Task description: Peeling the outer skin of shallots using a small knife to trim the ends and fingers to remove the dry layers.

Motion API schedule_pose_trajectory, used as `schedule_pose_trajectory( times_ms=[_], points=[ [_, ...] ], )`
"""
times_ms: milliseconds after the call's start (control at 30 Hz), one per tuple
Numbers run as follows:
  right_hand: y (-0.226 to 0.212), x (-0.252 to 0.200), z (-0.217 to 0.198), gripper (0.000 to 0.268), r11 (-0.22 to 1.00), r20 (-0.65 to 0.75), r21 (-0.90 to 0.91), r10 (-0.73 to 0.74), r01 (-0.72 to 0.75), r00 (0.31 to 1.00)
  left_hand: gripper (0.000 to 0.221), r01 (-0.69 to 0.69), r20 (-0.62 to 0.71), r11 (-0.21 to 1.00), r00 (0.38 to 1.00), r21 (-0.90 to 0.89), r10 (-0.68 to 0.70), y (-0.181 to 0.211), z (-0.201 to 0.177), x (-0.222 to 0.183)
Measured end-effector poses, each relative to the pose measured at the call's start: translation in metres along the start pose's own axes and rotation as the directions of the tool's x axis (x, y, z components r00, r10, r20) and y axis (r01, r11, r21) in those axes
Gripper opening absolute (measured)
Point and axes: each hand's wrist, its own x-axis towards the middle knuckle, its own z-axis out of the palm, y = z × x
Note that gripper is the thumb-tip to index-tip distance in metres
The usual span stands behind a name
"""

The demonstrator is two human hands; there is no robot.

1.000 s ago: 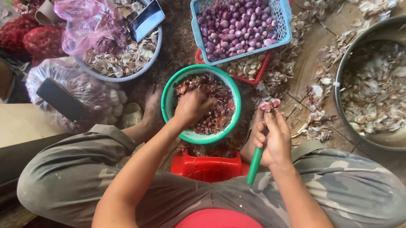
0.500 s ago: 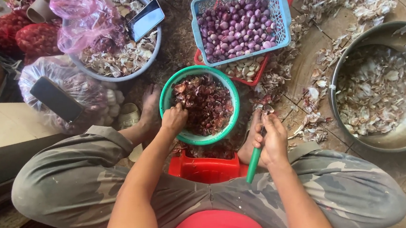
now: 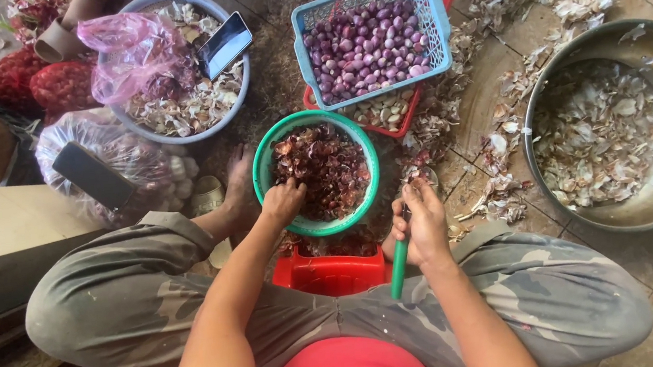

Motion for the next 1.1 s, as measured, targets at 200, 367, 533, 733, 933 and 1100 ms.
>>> schedule_pose_trajectory(
  times_ms=[200, 367, 533, 733, 933, 1100],
  points=[
    [0.0, -0.002, 0.004, 0.046, 1.0, 0.026, -0.024, -0.003, 0.004, 1.0, 0.01, 0.054, 0.007, 0.998, 0.999, -0.029, -0.054, 0.002, 0.012, 0.008],
    [0.002, -0.001, 0.002, 0.044, 1.0, 0.045, -0.023, -0.006, 0.007, 0.999, 0.018, 0.257, 0.208, 0.93, 0.956, -0.264, -0.205, -0.008, -0.019, 0.001],
    [0.0, -0.007, 0.008, 0.044, 1.0, 0.071, -0.008, -0.018, 0.019, 0.997, 0.033, 0.489, 0.388, 0.563, 0.872, -0.667, -0.298, 0.013, -0.116, 0.022],
    [-0.021, -0.041, 0.031, 0.048, 0.999, 0.333, -0.036, 0.033, -0.022, 0.942, 0.054, 0.232, 0.373, -0.412, 0.876, -0.881, -0.304, 0.056, -0.222, 0.022],
    [-0.002, -0.05, 0.029, 0.066, 0.998, 0.576, -0.049, 0.05, -0.027, 0.816, 0.046, 0.13, 0.373, -0.541, 0.852, -0.831, -0.367, 0.076, -0.25, 0.007],
    [0.003, -0.056, 0.031, 0.062, 0.997, 0.613, -0.076, 0.053, -0.008, 0.788, 0.041, 0.046, 0.305, -0.545, 0.866, -0.837, -0.396, 0.091, -0.241, 0.0]
  ],
)
